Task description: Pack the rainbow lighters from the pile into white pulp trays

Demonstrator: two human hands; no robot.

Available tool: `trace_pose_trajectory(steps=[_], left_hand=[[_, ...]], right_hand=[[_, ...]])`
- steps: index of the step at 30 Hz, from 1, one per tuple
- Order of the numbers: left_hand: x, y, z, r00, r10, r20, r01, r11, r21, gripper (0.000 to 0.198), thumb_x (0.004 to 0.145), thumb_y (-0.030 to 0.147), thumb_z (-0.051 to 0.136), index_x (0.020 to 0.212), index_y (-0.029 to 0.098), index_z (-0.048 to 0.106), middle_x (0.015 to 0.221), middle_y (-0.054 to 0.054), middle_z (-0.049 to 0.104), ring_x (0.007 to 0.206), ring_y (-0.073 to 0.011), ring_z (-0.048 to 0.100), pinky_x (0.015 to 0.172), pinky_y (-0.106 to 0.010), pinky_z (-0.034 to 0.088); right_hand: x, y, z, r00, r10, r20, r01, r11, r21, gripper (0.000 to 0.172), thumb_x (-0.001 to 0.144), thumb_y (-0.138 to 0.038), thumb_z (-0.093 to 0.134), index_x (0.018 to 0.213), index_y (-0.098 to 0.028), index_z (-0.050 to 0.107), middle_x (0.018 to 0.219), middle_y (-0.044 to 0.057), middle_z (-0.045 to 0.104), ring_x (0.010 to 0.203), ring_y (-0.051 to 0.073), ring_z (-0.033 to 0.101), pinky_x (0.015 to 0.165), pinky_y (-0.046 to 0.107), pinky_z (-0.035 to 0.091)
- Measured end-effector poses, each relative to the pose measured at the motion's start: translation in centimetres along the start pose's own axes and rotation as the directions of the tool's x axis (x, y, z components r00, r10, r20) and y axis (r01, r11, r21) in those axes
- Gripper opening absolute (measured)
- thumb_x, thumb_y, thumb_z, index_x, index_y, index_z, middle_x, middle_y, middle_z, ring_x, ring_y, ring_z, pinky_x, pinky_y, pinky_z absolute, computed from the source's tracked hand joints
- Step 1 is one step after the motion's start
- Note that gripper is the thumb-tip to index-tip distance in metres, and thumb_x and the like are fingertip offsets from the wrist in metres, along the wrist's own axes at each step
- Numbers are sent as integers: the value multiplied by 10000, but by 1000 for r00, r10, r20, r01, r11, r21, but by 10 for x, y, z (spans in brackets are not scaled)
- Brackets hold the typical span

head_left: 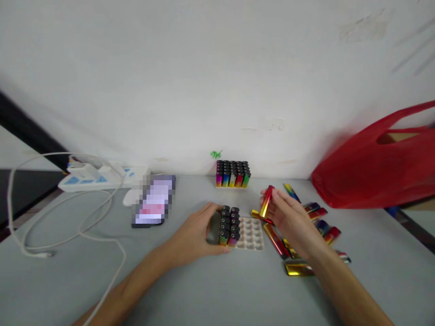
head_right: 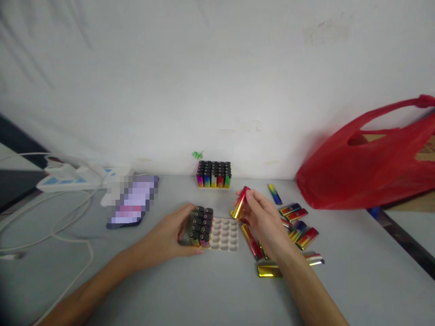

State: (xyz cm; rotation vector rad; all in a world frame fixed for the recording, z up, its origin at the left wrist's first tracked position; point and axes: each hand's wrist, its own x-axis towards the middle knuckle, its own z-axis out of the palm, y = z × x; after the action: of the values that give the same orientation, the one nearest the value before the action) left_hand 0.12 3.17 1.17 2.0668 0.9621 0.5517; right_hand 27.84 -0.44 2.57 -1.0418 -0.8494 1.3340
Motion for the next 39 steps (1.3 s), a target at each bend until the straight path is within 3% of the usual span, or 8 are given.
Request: trace_pose_trajectory(steps=[3,6,11,14,22,25,30,39], left_hand=[[0,0,1,1000,-3,-7,3,1000,1,713,724,443,1009,1287,226,629,1211,-69,704,1042,-303,698,863,-365,558],[-1,0,1,1000,6,-8,-6,1000,-3,709,729,439,1007,1289,227,628,1216,-71,700,1045,-301,696,871,-369,558],[-1,-2,1,1000,-7,-8,7,1000,-16,707,734,448,1001,1290,230,622,1199,-67,705,1011,-289,698,838,-354,558],[-1,-2,1,1000,-16,-4,16,1000,-16,707,728,447,1003,1280,227,621,1194,-62,708,1013,-291,697,831,-350,552],[-1,4,-1,1000,-22,1,22,1000,-9,661,729,461,992,1227,218,632,1164,-51,701,978,-280,687,802,-341,530],[-1,4,-1,1000,-25,-1,25,999,-22,662,724,461,997,1222,223,631,1163,-47,703,985,-284,693,809,-345,533],[0,3,-1,999,-39,-3,39,999,8,665,729,468,994,1223,221,624,1176,-56,703,981,-284,682,788,-340,520],[-1,4,0,1000,-28,-2,28,1000,3,651,739,445,995,1219,213,621,1165,-50,700,979,-275,671,793,-337,515]], right_hand=[[-7,-7,5,965,213,153,-240,954,180,325,966,-494,821,1109,-205,779,733,-33,538,561,89,404,509,207,363],[-13,-13,10,902,337,269,-382,914,138,355,993,-513,777,1102,-175,769,682,-74,396,502,63,151,430,214,154],[-17,-10,15,935,275,225,-289,957,31,296,996,-450,789,1071,-167,748,687,-36,488,558,91,340,473,208,244],[-18,-9,18,922,286,260,-308,950,46,330,1013,-492,755,975,-167,710,697,-19,518,597,107,409,504,211,308],[-21,-7,24,856,362,369,-420,904,86,470,1020,-652,667,910,-196,627,662,-73,366,545,94,241,484,219,190],[-17,0,24,841,369,395,-444,888,117,593,974,-741,648,733,-214,517,631,-86,260,556,107,219,481,232,179],[-15,10,25,853,299,428,-408,893,191,629,966,-676,646,628,-258,319,570,-109,188,488,84,121,440,250,125],[-21,12,31,899,284,333,-358,915,184,534,941,-559,631,613,-263,331,542,-115,188,465,77,94,434,263,99]])
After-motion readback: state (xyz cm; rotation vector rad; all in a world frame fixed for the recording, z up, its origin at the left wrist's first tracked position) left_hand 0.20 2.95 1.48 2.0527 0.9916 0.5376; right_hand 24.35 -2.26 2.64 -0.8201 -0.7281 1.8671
